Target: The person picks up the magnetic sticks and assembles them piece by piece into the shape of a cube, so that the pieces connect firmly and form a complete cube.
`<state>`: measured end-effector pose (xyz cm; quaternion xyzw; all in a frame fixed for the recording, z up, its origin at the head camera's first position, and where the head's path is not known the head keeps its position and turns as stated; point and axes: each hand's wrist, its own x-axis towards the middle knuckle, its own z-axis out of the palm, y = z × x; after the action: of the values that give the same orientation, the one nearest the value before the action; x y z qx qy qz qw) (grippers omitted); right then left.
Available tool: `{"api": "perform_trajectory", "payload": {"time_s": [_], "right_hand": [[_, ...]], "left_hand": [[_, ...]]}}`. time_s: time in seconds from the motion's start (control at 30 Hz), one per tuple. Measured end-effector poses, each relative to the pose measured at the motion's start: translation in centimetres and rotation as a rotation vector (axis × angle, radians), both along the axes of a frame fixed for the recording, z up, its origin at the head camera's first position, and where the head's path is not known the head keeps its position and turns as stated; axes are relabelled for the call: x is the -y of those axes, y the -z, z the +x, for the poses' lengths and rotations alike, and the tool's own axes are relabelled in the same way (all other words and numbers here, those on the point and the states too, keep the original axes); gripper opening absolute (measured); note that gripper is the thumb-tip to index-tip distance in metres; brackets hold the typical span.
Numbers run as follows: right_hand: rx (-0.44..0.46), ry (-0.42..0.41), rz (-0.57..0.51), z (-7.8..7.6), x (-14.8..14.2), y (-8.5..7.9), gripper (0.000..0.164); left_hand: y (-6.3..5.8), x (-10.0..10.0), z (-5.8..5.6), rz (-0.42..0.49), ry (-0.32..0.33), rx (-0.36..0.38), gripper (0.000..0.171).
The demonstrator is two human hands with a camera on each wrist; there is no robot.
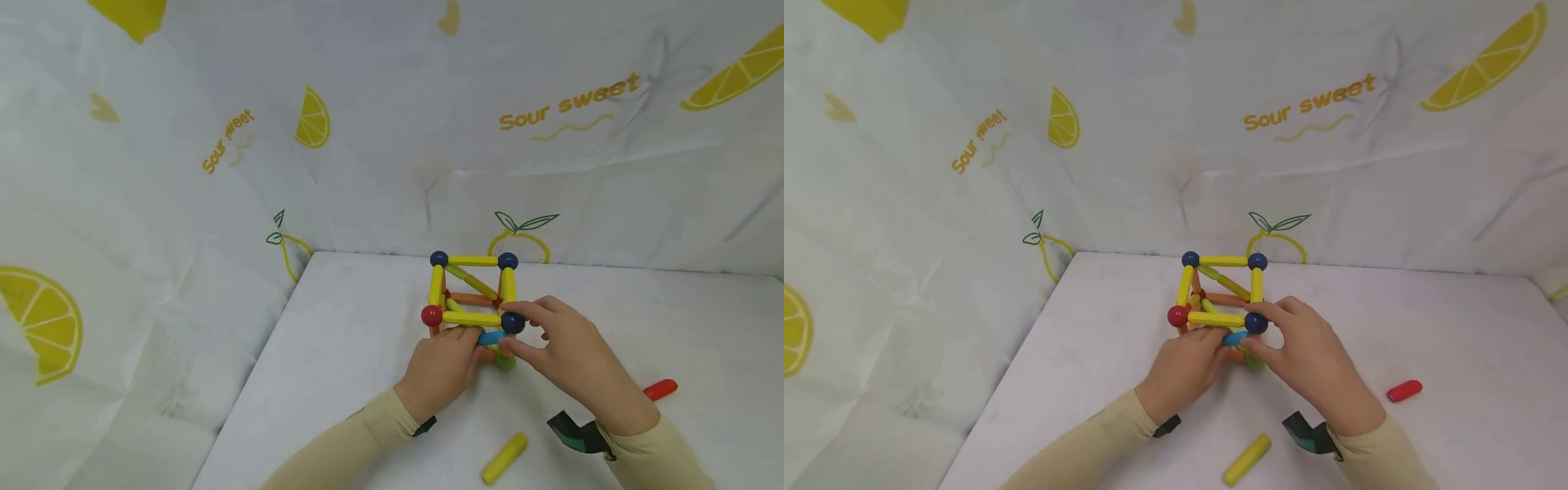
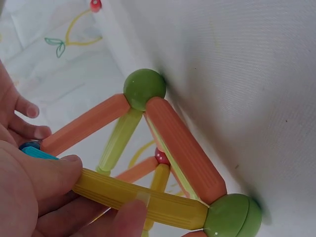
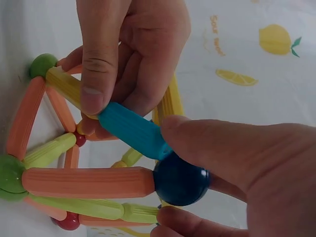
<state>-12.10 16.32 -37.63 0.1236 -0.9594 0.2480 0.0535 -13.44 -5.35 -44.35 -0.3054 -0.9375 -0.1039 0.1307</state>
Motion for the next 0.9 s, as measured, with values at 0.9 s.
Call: {"api": "perform_trajectory", "payload": {"time_s": [0.9], "right_hand": [[-0.085,0.052,-0.017,-0.48,0.61,1.07,0.044]], "left_hand": [[0.27,-0.62,-0.54,-0.034,-0.034,0.018,0.028]]}}
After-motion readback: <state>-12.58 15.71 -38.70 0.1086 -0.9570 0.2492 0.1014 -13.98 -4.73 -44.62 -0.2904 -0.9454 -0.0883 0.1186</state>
